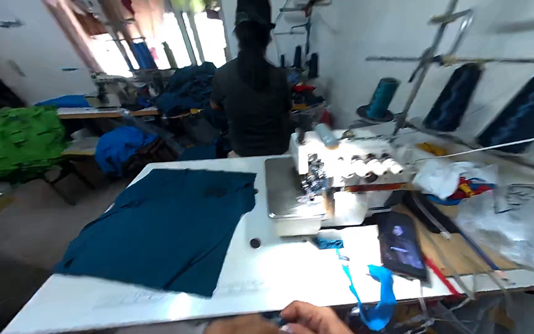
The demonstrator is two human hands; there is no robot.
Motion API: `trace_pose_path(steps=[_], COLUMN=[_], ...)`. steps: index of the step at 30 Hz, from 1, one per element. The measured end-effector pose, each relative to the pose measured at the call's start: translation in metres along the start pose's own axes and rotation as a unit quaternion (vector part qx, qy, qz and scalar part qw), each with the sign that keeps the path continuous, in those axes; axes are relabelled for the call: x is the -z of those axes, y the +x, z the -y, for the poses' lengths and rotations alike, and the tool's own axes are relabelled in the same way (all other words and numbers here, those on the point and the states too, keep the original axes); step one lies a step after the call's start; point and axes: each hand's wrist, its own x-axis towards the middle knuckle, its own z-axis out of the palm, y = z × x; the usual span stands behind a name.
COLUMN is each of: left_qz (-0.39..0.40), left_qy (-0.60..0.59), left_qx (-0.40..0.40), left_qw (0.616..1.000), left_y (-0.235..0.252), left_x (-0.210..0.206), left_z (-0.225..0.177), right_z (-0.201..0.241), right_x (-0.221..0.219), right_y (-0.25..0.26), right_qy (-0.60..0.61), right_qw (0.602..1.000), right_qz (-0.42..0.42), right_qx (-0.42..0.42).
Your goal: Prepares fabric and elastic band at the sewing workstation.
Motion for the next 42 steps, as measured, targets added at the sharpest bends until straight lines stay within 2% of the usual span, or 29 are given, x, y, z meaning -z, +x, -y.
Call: trace_pose_path(steps=[4, 8, 12, 16, 20, 23, 28, 31, 34, 38, 42], left_qz=[-0.033, 0.043, 0.096, 0.114, 0.109, 0.11, 0.075, 0.111, 0.087, 0.079, 0.107], left_qy=[-0.005, -0.077, -0.107, -0.15, -0.174, -0.172, -0.073, -0.092, -0.114, -0.082, -0.047], left_qx=[0.059, 0.166, 0.223, 0.276, 0.297, 0.268, 0.109, 0.083, 0.045, 0.005, -0.009], left_qw=[0.998, 0.982, 0.964, 0.943, 0.933, 0.942, 0.989, 0.986, 0.989, 0.993, 0.993], left_y=[-0.004, -0.004, 0.001, 0.004, 0.003, 0.0, -0.014, -0.021, -0.028, -0.032, -0.03], left_x=[-0.016, -0.009, -0.002, 0.001, 0.0, 0.001, -0.005, -0.008, -0.013, -0.011, -0.004], left_z=[0.024, 0.028, 0.028, 0.033, 0.037, 0.04, 0.045, 0.047, 0.049, 0.044, 0.035], right_z=[-0.006, -0.016, -0.019, -0.019, -0.02, -0.014, -0.014, -0.017, -0.021, -0.023, -0.022], right_x=[0.009, 0.01, 0.01, 0.011, 0.01, 0.008, 0.014, 0.015, 0.017, 0.022, 0.02], right_y=[-0.003, -0.003, 0.001, 0.002, 0.0, -0.001, -0.003, -0.005, -0.007, -0.006, -0.006], right_qy=[-0.014, 0.004, 0.003, 0.025, 0.019, -0.044, -0.096, -0.132, -0.115, -0.077, -0.11], right_qw=[0.999, 0.997, 0.996, 0.994, 0.994, 0.994, 0.992, 0.986, 0.985, 0.984, 0.987], right_qz=[0.042, 0.059, 0.066, 0.064, 0.086, 0.087, 0.077, 0.08, 0.1, 0.14, 0.105], right_qx=[-0.021, -0.046, -0.067, -0.088, -0.06, -0.048, 0.004, 0.056, 0.081, 0.081, 0.055])
